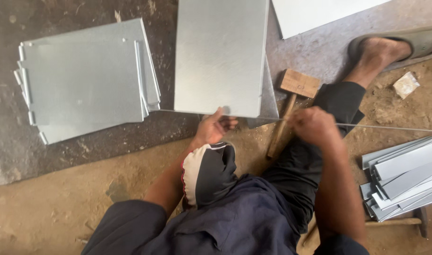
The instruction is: The person sits on the ground and bends the edges of flat galvanized sheet metal panels using a wooden mallet against a metal edge on a low bench. They occasionally lift and reposition panels, pull a thin wire across a panel, and place finished panels onto a stack beside them.
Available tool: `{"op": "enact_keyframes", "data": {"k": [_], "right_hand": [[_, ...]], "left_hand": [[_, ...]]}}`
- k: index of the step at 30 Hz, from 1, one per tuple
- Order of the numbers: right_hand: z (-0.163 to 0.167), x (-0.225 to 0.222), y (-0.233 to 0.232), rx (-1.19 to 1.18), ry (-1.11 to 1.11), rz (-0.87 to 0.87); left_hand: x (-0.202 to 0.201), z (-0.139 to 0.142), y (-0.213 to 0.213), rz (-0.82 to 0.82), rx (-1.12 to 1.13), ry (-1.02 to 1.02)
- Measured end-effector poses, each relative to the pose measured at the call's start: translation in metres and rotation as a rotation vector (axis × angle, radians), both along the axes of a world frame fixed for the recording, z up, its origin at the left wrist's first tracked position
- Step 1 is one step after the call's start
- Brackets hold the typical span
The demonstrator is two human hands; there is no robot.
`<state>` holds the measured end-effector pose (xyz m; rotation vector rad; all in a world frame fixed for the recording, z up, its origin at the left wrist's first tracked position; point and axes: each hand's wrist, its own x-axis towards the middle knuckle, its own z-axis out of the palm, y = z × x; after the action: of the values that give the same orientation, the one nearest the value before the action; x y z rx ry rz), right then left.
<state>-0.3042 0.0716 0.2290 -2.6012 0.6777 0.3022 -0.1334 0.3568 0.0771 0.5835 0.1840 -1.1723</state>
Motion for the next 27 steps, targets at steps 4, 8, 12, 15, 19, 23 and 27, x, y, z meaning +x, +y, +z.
{"op": "enact_keyframes", "data": {"k": [4,8,12,15,19,23,27], "right_hand": [[-0.003,-0.023,-0.053,0.273,0.169,-0.034],[-0.027,-0.025,-0.023,0.335,0.069,0.267],[-0.051,-0.013,0.06,0.419,-0.184,0.012],[-0.05,-0.041,0.045,0.584,-0.229,0.037],[-0.037,-0.157,-0.049,0.686,0.025,-0.071],[-0.011,-0.318,-0.105,0.503,0.415,-0.752],[-0.01,-0.401,-0.094,0.624,0.079,-0.975]], "left_hand": [[-0.013,0.016,-0.02,0.006,0.016,-0.001],[-0.01,0.032,-0.03,0.211,0.339,-0.124],[0.026,0.054,-0.027,0.504,0.391,-0.244],[0.065,0.08,-0.007,0.56,0.324,-0.429],[0.124,0.109,0.023,0.659,0.432,-0.364],[0.174,0.138,0.069,0.776,0.38,-0.356],[0.189,0.141,0.112,0.977,0.091,-0.347]]}}
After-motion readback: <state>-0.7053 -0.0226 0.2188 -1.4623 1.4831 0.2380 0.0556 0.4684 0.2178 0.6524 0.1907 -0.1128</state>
